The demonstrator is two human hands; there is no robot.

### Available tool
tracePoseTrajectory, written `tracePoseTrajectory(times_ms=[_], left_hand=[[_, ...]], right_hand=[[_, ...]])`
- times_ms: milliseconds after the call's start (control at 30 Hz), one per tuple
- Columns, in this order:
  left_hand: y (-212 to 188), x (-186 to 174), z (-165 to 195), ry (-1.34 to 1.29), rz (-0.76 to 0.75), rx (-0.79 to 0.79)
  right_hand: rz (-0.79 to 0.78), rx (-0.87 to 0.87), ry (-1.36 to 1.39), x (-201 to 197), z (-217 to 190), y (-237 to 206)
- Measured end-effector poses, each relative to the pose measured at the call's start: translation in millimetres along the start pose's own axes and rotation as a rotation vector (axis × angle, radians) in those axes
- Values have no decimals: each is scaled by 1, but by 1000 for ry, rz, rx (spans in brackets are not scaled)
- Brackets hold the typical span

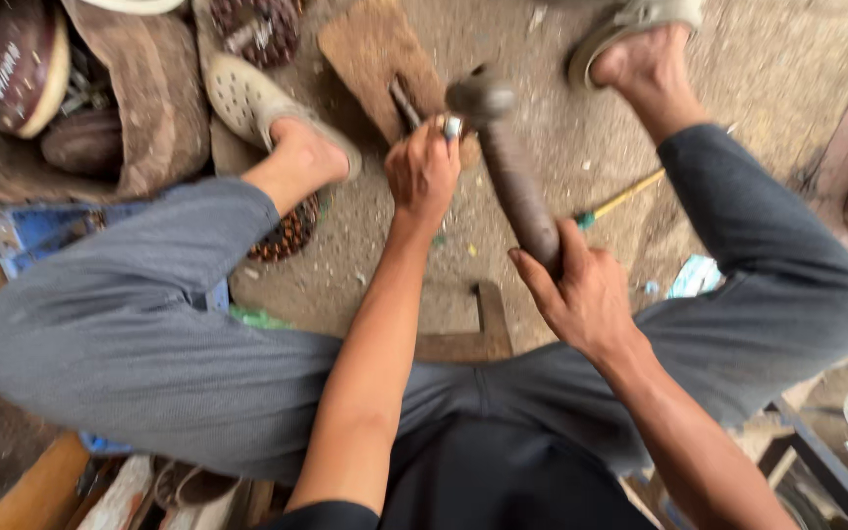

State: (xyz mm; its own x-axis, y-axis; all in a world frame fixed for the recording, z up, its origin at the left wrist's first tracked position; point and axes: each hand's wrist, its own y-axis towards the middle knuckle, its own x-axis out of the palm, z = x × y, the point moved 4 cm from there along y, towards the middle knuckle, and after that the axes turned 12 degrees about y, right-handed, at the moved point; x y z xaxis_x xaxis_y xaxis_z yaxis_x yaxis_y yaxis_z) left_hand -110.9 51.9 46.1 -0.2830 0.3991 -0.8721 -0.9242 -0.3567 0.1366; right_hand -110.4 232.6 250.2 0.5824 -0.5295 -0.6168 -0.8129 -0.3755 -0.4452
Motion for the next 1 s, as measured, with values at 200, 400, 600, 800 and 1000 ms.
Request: tracePoseTrajectory(times_ms=[200,400,600,800,1000], left_hand=[[8,-10,-9,37,-122,-147],[21,-17,-36,-271,-96,-372],[14,3,-58,-475,-178,-490],[10,28,-77,-838,-193,-852],[10,-4,-100,-1294,-26,-1112]], right_hand=[[-120,183,-111,10,16,10],[62,414,529,-16,47,-31],[136,550,624,-20,77,-60],[137,549,682,-17,87,-58],[101,555,593,-11,81,-60]])
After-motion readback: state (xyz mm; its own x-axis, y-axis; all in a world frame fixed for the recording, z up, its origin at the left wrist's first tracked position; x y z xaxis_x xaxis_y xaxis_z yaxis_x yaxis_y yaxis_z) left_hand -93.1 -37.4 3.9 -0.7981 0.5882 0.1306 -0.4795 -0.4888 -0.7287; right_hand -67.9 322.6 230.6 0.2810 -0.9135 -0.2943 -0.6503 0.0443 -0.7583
